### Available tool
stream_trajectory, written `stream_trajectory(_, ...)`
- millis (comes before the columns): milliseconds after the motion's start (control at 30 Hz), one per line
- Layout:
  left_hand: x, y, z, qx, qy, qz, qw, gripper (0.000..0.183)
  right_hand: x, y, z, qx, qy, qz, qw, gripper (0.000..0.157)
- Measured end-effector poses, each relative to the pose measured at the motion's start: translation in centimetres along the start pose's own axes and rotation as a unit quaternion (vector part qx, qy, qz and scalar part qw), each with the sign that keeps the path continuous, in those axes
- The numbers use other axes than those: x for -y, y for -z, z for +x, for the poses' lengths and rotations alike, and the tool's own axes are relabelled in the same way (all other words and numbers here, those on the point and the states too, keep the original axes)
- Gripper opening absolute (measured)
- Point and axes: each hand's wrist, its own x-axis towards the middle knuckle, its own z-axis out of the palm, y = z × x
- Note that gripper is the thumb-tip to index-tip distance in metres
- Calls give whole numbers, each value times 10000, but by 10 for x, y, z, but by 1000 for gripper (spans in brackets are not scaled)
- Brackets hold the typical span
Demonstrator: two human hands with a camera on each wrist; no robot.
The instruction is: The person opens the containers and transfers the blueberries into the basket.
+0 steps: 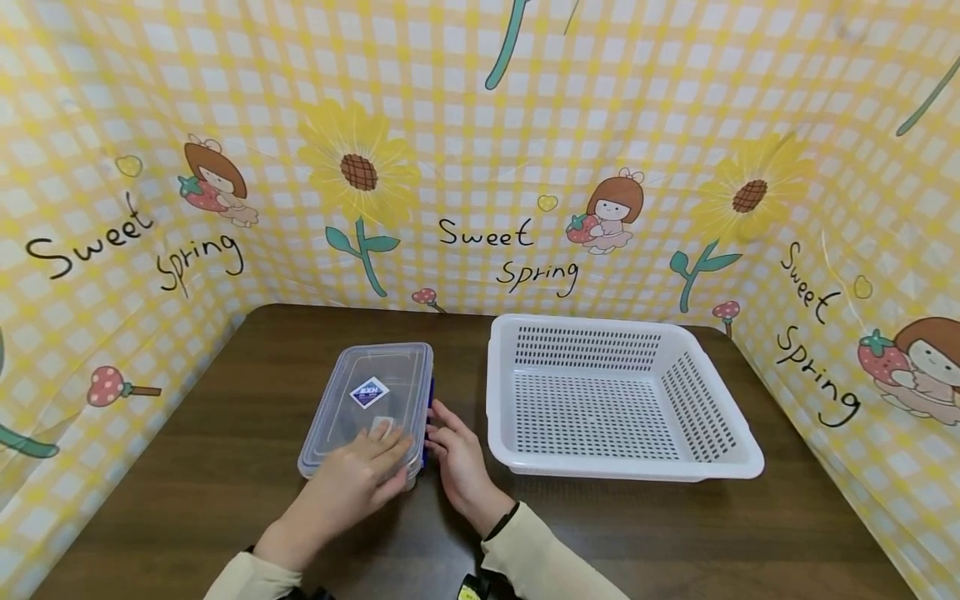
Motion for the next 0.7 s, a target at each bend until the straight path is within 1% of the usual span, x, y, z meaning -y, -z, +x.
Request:
stream_trajectory(67, 1, 4, 3, -215, 57, -163, 9996, 56, 0, 0, 0, -2, 18, 20, 10000, 58)
stream_trajectory(100, 2, 7, 4, -328, 89, -240, 9991, 59, 0, 0, 0, 13, 33, 22, 10000, 58)
stream_trajectory(267, 12, 20, 9, -858, 403, -621, 9936, 57, -1, 1, 1, 32, 37, 35, 10000, 58)
stream_trajectory(333, 18, 26, 9, -1074, 586, -828, 9890, 55, -1, 1, 2, 11, 14, 36, 10000, 58)
stream_trajectory(433, 25, 36, 8, -1262, 999, -1164, 9801, 54, -2, 1, 2, -24, 0, 12, 10000, 58)
stream_trajectory(500, 29, 43, 8, -1395, 1269, -1212, 9745, 53, -2, 1, 1, -44, 2, 4, 10000, 58)
stream_trajectory(533, 32, 46, 8, -1487, 1406, -1253, 9708, 52, -2, 1, 1, -46, -4, -1, 10000, 58)
stream_trajectory(567, 35, 50, 8, -1574, 1564, -1250, 9670, 44, -2, 0, 1, -43, -7, -6, 10000, 58)
stream_trajectory(600, 37, 54, 8, -1653, 1776, -1299, 9614, 35, -2, 0, 0, -40, -4, -11, 10000, 59)
stream_trajectory(633, 40, 57, 7, -1768, 1989, -1354, 9544, 26, -2, 0, 0, -37, -2, -13, 10000, 59)
stream_trajectory(667, 42, 60, 6, -1870, 2222, -1448, 9459, 21, -2, 0, 0, -27, 0, -18, 10000, 60)
stream_trajectory(700, 45, 63, 4, -1987, 2516, -1564, 9342, 22, -2, 0, 0, -22, -10, -26, 10000, 60)
